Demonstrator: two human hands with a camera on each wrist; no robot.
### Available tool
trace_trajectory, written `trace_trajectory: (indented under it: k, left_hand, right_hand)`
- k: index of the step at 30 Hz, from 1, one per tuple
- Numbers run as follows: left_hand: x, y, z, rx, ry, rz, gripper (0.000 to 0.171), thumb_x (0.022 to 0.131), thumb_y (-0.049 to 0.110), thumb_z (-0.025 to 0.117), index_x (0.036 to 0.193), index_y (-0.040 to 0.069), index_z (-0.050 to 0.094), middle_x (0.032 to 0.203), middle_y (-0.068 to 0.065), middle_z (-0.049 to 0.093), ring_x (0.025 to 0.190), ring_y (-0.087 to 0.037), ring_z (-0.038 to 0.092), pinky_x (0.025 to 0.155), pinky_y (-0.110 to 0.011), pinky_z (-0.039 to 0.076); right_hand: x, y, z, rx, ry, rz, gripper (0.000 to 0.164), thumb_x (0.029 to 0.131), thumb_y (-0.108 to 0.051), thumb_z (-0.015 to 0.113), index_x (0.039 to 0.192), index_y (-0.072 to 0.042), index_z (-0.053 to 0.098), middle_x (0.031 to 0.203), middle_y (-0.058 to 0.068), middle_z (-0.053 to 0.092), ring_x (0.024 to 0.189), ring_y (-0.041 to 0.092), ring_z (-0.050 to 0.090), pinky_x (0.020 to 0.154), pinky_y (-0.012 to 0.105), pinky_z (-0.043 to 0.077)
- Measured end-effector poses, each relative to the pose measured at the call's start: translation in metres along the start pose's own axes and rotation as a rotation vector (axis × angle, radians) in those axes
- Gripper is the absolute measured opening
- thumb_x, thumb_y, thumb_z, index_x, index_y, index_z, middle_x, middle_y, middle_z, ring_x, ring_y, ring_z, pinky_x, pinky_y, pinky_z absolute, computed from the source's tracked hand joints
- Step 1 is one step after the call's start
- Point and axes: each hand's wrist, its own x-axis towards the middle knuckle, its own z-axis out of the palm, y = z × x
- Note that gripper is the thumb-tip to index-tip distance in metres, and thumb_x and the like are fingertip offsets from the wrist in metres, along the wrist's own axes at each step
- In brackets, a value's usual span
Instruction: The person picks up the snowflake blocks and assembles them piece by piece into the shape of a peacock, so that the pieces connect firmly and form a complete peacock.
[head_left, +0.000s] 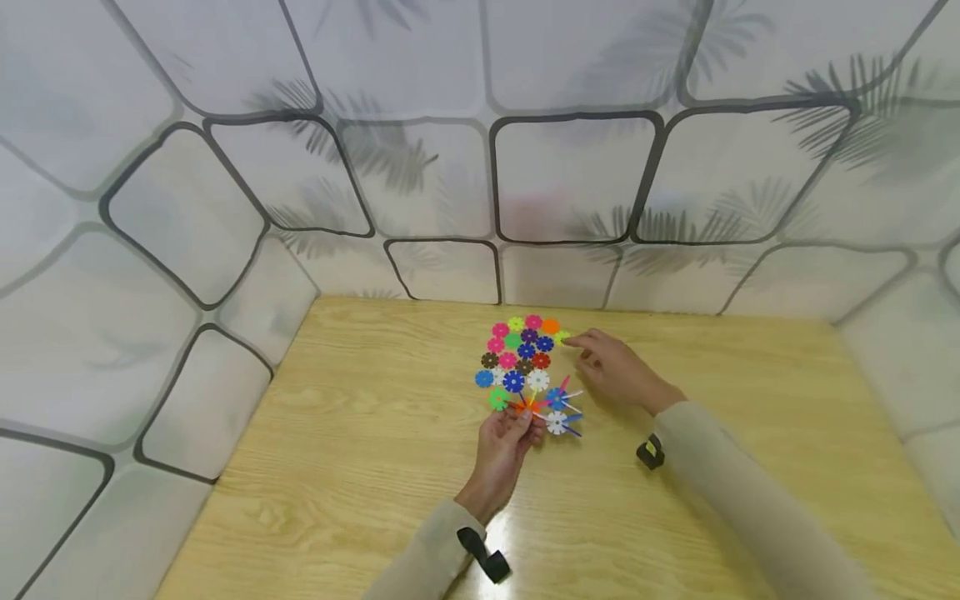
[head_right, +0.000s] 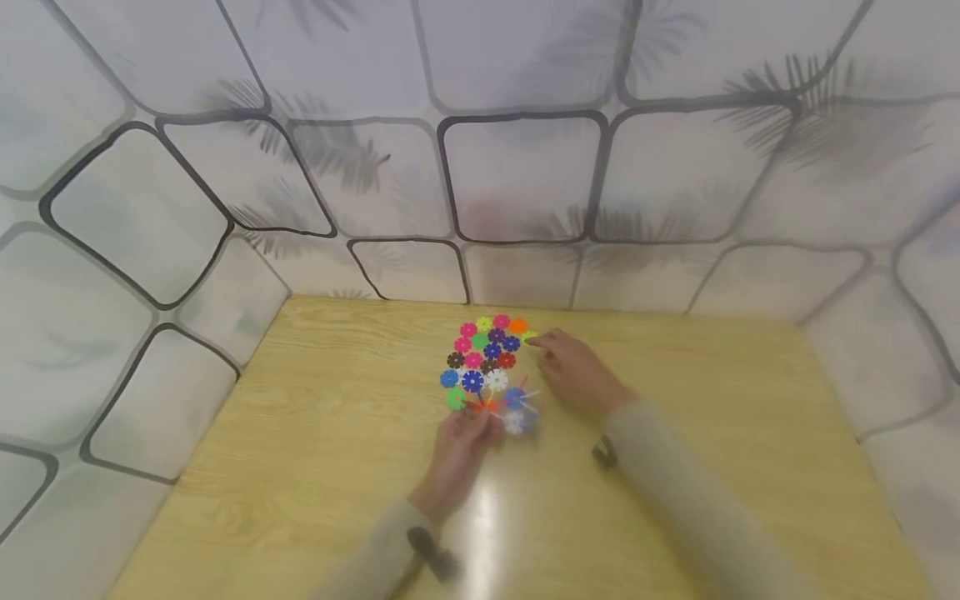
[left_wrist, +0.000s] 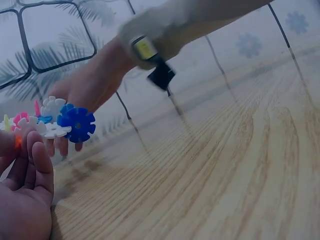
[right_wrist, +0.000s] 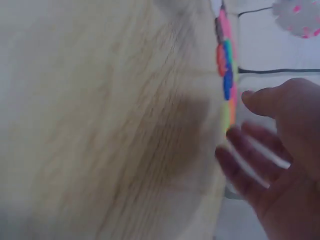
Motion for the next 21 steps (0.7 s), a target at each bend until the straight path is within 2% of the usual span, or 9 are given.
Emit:
trace_trajectory:
  k: [3,4,6,9,11,13,16,19,21]
  left_hand:
    - [0.000,0.000,0.000,0.004,0.004,-0.002,0.018,0.110,-0.002,0.055,0.098,0.011,0.059,0.088,0.003,0.080,0.080,-0.007,0.071,0.078,-0.020,0.061]
    - [0.000,0.001,0.001,0.006,0.002,-0.001,0.018,0.110,-0.002,0.055,0.098,0.011,0.059,0.088,0.003,0.080,0.080,-0.007,0.071,0.078,-0.020,0.061]
    - [-0.001,0.002,0.002,0.007,0.001,-0.005,0.017,0.109,-0.002,0.056,0.098,0.010,0.058,0.088,0.002,0.080,0.081,-0.007,0.071,0.079,-0.021,0.062]
    - [-0.002,0.003,0.004,0.009,0.005,-0.018,0.017,0.109,-0.002,0.056,0.098,0.010,0.057,0.089,0.002,0.079,0.082,-0.008,0.071,0.079,-0.021,0.061]
    - [-0.002,0.003,0.004,0.014,0.012,-0.027,0.017,0.109,-0.002,0.056,0.097,0.010,0.056,0.089,0.002,0.079,0.081,-0.008,0.070,0.079,-0.021,0.061]
    - [-0.001,0.002,0.003,0.017,0.020,-0.033,0.018,0.109,-0.002,0.055,0.097,0.011,0.056,0.089,0.002,0.079,0.081,-0.008,0.070,0.079,-0.021,0.061]
    - [-0.001,-0.001,0.002,0.022,0.021,-0.033,0.018,0.109,-0.002,0.056,0.097,0.011,0.057,0.089,0.003,0.079,0.081,-0.009,0.070,0.079,-0.021,0.061]
    - [-0.001,-0.002,0.001,0.026,0.018,-0.022,0.019,0.108,-0.003,0.056,0.096,0.012,0.057,0.089,0.003,0.079,0.080,-0.009,0.070,0.079,-0.022,0.062]
    - [0.000,-0.003,0.001,0.029,0.013,-0.013,0.019,0.108,-0.003,0.056,0.096,0.012,0.058,0.088,0.003,0.079,0.080,-0.008,0.071,0.079,-0.022,0.062]
  right_hand:
    - [0.021,0.009,0.010,-0.121,-0.033,0.071,0.053,0.111,-0.018,0.062,0.159,0.001,0.051,0.156,0.025,0.055,0.139,0.045,0.059,0.119,0.062,0.049]
    - [0.026,0.010,0.012,-0.143,-0.036,0.087,0.053,0.111,-0.021,0.062,0.158,0.001,0.052,0.157,0.024,0.055,0.141,0.046,0.056,0.122,0.062,0.047]
    - [0.034,0.012,0.016,-0.142,-0.024,0.117,0.047,0.110,-0.023,0.064,0.151,0.000,0.060,0.152,0.021,0.060,0.137,0.043,0.059,0.119,0.060,0.049]
    - [0.036,0.014,0.018,-0.037,0.010,0.146,0.035,0.106,-0.018,0.071,0.136,0.000,0.069,0.132,0.018,0.070,0.111,0.034,0.068,0.101,0.052,0.058]
    - [0.033,0.016,0.017,0.066,0.030,0.159,0.034,0.100,-0.014,0.078,0.130,0.002,0.071,0.120,0.017,0.072,0.097,0.026,0.068,0.090,0.043,0.060]
    - [0.027,0.018,0.015,0.142,0.032,0.165,0.032,0.097,-0.011,0.082,0.124,0.003,0.073,0.112,0.017,0.074,0.092,0.021,0.067,0.085,0.036,0.059]
    - [0.015,0.015,0.007,0.190,0.021,0.156,0.022,0.096,-0.011,0.083,0.113,0.001,0.078,0.102,0.015,0.078,0.087,0.017,0.069,0.081,0.028,0.058]
    - [0.002,0.005,-0.003,0.211,0.001,0.132,0.008,0.101,-0.010,0.077,0.105,-0.003,0.078,0.098,0.011,0.079,0.087,0.015,0.071,0.080,0.025,0.057]
    - [-0.006,-0.005,-0.010,0.269,0.001,0.110,0.007,0.104,-0.007,0.073,0.107,-0.002,0.076,0.101,0.012,0.079,0.090,0.017,0.074,0.082,0.027,0.061]
